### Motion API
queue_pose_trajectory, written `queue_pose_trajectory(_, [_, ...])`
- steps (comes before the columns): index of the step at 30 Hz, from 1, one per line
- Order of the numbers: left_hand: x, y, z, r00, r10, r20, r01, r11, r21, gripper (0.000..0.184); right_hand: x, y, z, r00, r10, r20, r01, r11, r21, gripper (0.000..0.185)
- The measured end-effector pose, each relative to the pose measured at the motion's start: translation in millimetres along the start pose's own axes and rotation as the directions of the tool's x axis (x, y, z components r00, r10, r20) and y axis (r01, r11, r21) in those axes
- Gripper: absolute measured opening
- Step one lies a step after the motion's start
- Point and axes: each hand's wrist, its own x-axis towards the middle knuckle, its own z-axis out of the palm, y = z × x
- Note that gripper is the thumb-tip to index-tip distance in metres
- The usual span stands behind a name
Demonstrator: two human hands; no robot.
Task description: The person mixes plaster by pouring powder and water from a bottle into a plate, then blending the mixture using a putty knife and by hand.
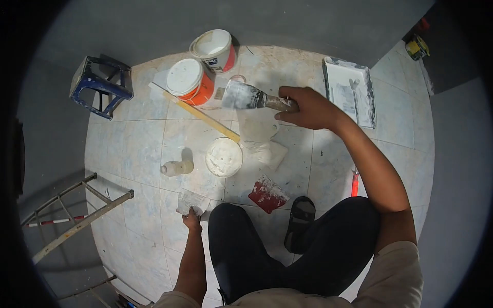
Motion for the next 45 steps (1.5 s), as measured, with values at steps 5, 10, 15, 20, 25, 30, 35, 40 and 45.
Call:
queue_pose_trajectory(5, [41.0,-30.3,-18.1,0.914,0.240,-0.328,0.034,0.760,0.649,0.074,1.0,-4.5,1.0,0.994,-0.104,-0.015,0.086,0.886,-0.455,0.041])
queue_pose_trajectory(10, [-20.0,28.8,55.1,0.801,0.598,-0.024,-0.480,0.666,0.572,0.072,42.9,5.6,44.9,0.990,-0.134,0.032,0.121,0.729,-0.674,0.026])
queue_pose_trajectory(15, [-101.1,100.9,216.5,0.547,0.389,0.741,-0.666,0.739,0.103,0.099,97.0,24.7,106.8,0.971,-0.198,0.136,0.232,0.636,-0.736,0.013])
queue_pose_trajectory(20, [-104.5,97.8,326.7,0.344,0.314,0.885,-0.830,0.543,0.130,0.137,115.0,51.5,133.0,0.974,-0.192,0.124,0.222,0.668,-0.710,0.014])
queue_pose_trajectory(25, [-89.4,55.4,365.3,0.354,0.272,0.895,-0.771,0.626,0.115,0.135,125.0,71.3,132.0,0.985,-0.123,0.120,0.171,0.710,-0.683,0.015])
queue_pose_trajectory(30, [-94.4,40.2,372.6,0.378,0.336,0.863,-0.716,0.697,0.042,0.111,132.2,84.8,138.7,0.990,-0.039,0.136,0.120,0.741,-0.661,0.018])
queue_pose_trajectory(35, [-108.3,50.0,378.7,0.360,0.391,0.847,-0.725,0.688,-0.009,0.102,134.9,95.7,131.8,0.986,-0.022,0.168,0.125,0.766,-0.630,0.022])
queue_pose_trajectory(40, [-109.9,52.4,381.3,0.373,0.302,0.877,-0.687,0.726,0.043,0.128,138.3,110.8,134.6,0.978,-0.059,0.198,0.165,0.800,-0.577,0.026])
queue_pose_trajectory(45, [-113.0,54.5,378.7,0.375,0.294,0.879,-0.670,0.742,0.037,0.130,134.5,130.2,136.9,0.974,-0.128,0.188,0.197,0.889,-0.413,0.026])
